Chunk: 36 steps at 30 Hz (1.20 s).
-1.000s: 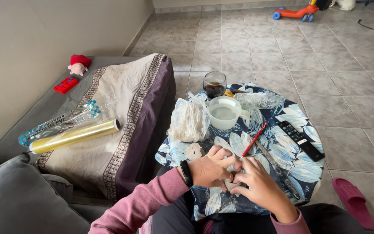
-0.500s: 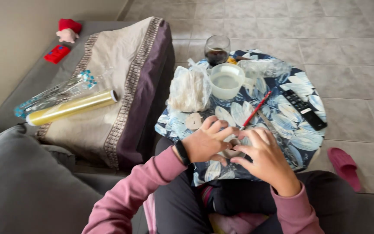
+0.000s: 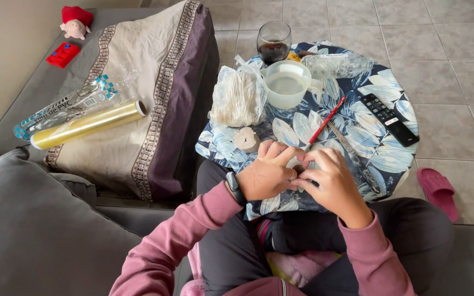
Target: Molding a piece of clay into a small pot shape using hands and a brush handle for detailing.
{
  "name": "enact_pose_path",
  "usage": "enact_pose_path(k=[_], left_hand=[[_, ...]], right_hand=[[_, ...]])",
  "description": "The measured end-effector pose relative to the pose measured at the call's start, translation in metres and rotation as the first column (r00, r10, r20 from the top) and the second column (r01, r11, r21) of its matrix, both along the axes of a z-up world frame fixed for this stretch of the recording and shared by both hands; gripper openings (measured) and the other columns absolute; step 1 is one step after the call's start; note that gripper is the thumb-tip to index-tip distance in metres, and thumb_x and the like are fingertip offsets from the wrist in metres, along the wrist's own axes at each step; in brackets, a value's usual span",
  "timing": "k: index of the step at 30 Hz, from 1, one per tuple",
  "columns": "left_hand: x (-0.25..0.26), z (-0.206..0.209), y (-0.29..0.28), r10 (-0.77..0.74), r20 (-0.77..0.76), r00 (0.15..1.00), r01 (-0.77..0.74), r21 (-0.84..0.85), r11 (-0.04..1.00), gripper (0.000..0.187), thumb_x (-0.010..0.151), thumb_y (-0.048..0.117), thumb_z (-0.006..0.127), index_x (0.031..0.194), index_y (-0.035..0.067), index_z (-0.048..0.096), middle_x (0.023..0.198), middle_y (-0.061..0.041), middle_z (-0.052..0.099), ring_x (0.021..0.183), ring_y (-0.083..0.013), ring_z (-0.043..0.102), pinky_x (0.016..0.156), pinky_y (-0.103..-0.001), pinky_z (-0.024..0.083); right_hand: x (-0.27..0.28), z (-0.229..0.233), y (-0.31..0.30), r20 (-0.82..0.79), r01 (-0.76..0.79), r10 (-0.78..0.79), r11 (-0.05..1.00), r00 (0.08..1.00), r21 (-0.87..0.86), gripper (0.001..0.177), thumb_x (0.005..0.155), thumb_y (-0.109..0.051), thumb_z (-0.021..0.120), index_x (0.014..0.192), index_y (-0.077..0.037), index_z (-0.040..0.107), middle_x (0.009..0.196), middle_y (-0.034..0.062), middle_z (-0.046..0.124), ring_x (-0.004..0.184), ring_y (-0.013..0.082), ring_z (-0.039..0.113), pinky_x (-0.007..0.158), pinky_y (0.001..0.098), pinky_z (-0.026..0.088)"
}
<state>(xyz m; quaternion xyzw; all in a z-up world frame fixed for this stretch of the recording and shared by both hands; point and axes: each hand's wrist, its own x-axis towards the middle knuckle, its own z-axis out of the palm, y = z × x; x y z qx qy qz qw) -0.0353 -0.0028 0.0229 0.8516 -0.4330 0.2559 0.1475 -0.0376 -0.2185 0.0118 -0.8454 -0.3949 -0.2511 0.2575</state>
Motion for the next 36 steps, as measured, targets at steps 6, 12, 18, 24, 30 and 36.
enact_pose_path(k=[6, 12, 18, 24, 30, 36], left_hand=[[-0.006, 0.01, 0.01, 0.022, -0.13, 0.991, -0.03, -0.06, 0.998, 0.035, 0.077, 0.052, 0.08, 0.095, 0.022, 0.076, 0.135, -0.002, 0.047, 0.116, -0.0294, 0.041, 0.104, -0.05, 0.028], [-0.01, -0.016, 0.007, -0.109, -0.514, 0.851, -0.11, -0.376, 0.92, 0.121, 0.065, 0.069, 0.082, 0.161, 0.018, 0.027, 0.153, -0.015, 0.041, 0.137, -0.0346, 0.039, 0.118, -0.056, 0.019], [-0.008, -0.04, -0.02, -0.208, -0.672, 0.711, -0.201, -0.478, 0.855, 0.129, 0.066, 0.041, 0.089, 0.162, 0.002, 0.012, 0.137, -0.017, 0.062, 0.131, -0.0416, 0.055, 0.114, -0.063, 0.033], [-0.001, -0.048, -0.036, -0.116, -0.662, 0.741, -0.307, -0.486, 0.818, 0.089, 0.068, 0.031, 0.083, 0.149, 0.016, 0.05, 0.106, 0.001, 0.076, 0.105, -0.0279, 0.072, 0.095, -0.044, 0.055], [0.0, -0.06, -0.038, -0.064, -0.648, 0.759, -0.282, -0.416, 0.864, 0.095, 0.073, 0.031, 0.075, 0.16, 0.022, 0.037, 0.116, 0.012, 0.074, 0.112, -0.0223, 0.067, 0.098, -0.04, 0.048], [-0.002, -0.047, -0.029, -0.106, -0.614, 0.782, -0.212, -0.423, 0.881, 0.11, 0.073, 0.022, 0.079, 0.164, 0.008, 0.019, 0.126, -0.008, 0.073, 0.116, -0.0374, 0.066, 0.098, -0.052, 0.051]], right_hand=[[0.001, 0.006, -0.013, -0.067, -0.035, 0.042, 0.994, 0.997, 0.104, 0.032, 0.083, -0.048, 0.076, 0.091, -0.017, 0.076, 0.114, 0.0046, 0.064, 0.114, 0.0306, 0.056, 0.099, 0.049, 0.042], [-0.016, 0.024, -0.014, -0.124, 0.043, -0.036, 0.997, 0.992, 0.062, 0.063, 0.093, -0.064, 0.05, 0.135, -0.02, 0.066, 0.144, 0.0149, 0.052, 0.132, 0.0365, 0.044, 0.109, 0.0548, 0.034], [-0.025, 0.01, -0.003, -0.038, 0.156, -0.161, 0.982, 0.986, -0.103, 0.063, 0.098, -0.061, 0.045, 0.148, -0.025, 0.058, 0.16, 0.01, 0.043, 0.137, 0.0375, 0.041, 0.108, 0.0566, 0.036], [-0.03, 0.008, -0.004, 0.052, 0.206, -0.201, 0.97, 0.978, -0.129, 0.061, 0.098, -0.06, 0.044, 0.146, -0.026, 0.06, 0.159, 0.0073, 0.048, 0.136, 0.0359, 0.045, 0.106, 0.0541, 0.041], [-0.037, -0.003, -0.002, 0.2, 0.232, -0.206, 0.966, 0.958, -0.118, 0.063, 0.098, -0.066, 0.038, 0.141, -0.027, 0.063, 0.155, 0.0075, 0.052, 0.135, 0.0338, 0.045, 0.112, 0.053, 0.038], [-0.034, -0.004, 0.002, 0.173, 0.211, -0.186, 0.967, 0.967, -0.139, 0.06, 0.097, -0.068, 0.038, 0.136, -0.031, 0.066, 0.157, 0.0062, 0.049, 0.138, 0.0344, 0.04, 0.117, 0.0586, 0.032]])
